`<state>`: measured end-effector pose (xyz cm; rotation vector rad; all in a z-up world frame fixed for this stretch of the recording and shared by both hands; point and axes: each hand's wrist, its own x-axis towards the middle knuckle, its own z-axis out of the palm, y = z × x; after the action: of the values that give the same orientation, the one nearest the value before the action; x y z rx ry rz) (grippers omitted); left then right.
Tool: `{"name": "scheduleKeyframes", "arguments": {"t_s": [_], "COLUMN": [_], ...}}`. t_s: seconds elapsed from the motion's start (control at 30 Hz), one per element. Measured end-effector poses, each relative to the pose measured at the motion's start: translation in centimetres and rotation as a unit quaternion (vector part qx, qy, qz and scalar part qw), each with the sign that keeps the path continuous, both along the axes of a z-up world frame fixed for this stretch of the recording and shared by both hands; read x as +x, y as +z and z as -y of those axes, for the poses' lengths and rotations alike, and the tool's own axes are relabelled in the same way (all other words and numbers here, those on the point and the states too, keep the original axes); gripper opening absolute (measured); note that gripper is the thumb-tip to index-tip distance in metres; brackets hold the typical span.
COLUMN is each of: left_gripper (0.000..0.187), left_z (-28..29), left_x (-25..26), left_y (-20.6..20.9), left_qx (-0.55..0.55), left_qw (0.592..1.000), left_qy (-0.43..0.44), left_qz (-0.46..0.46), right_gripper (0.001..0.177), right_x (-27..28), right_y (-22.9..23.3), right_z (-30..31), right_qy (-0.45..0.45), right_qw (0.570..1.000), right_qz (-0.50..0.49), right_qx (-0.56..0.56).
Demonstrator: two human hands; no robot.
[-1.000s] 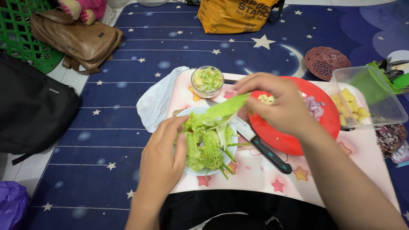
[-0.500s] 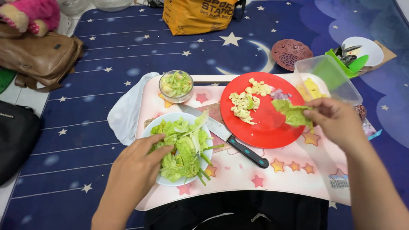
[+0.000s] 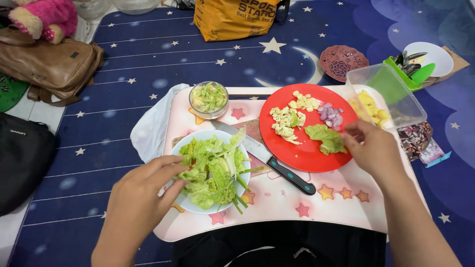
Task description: Cutting and organizing various vegetables on a small table for meal preparation.
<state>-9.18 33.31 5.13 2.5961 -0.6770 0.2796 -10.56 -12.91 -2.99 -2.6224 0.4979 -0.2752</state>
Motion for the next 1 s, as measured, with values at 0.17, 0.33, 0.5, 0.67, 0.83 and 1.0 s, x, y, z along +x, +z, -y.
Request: {"name": "scheduleKeyframes", "arguments": {"t_s": [0.17,0.33,0.5,0.67,0.83,1.0], "left_gripper": [0.021,0.017,0.019,0.018,0.024,0.029], "left_z": [1.8,4.2,5.2,5.7,6.5,8.0], "left_x": [-0.6,-0.5,0.1,0.3,0.1,-1.1], "left_y": [1.0,1.4,1.4,0.8,-1.3,-2.2], "left_qx": [-0.057,-0.147,-0.254,-0.366,-0.563,-0.518], "left_qw": [0.998,0.987,0.963,0.923,0.795,0.824], "left_qy": [0.028,0.047,0.081,0.113,0.075,0.061], "left_qz": [0.01,0.054,0.028,-0.042,-0.213,-0.221], "right_gripper": [0.027,0.023,0.024,0.047,0.057,0.044], "right_x": [-0.8,-1.6,-1.2,-0.6,0.1,0.1], "right_y": [2.7,4.6,4.5,5.8,4.1,3.3], "right_z": [-2.0,-6.5,-9.9,-15.5,-19.4,-18.5], "right_qy": [0.006,0.137,0.194,0.271,0.255,0.234], "right_qw": [0.999,0.987,0.967,0.927,0.792,0.727], "right_qz": [0.037,0.028,0.027,0.038,-0.07,-0.091], "right_qx": [-0.038,0.081,0.162,0.256,0.55,0.639]}}
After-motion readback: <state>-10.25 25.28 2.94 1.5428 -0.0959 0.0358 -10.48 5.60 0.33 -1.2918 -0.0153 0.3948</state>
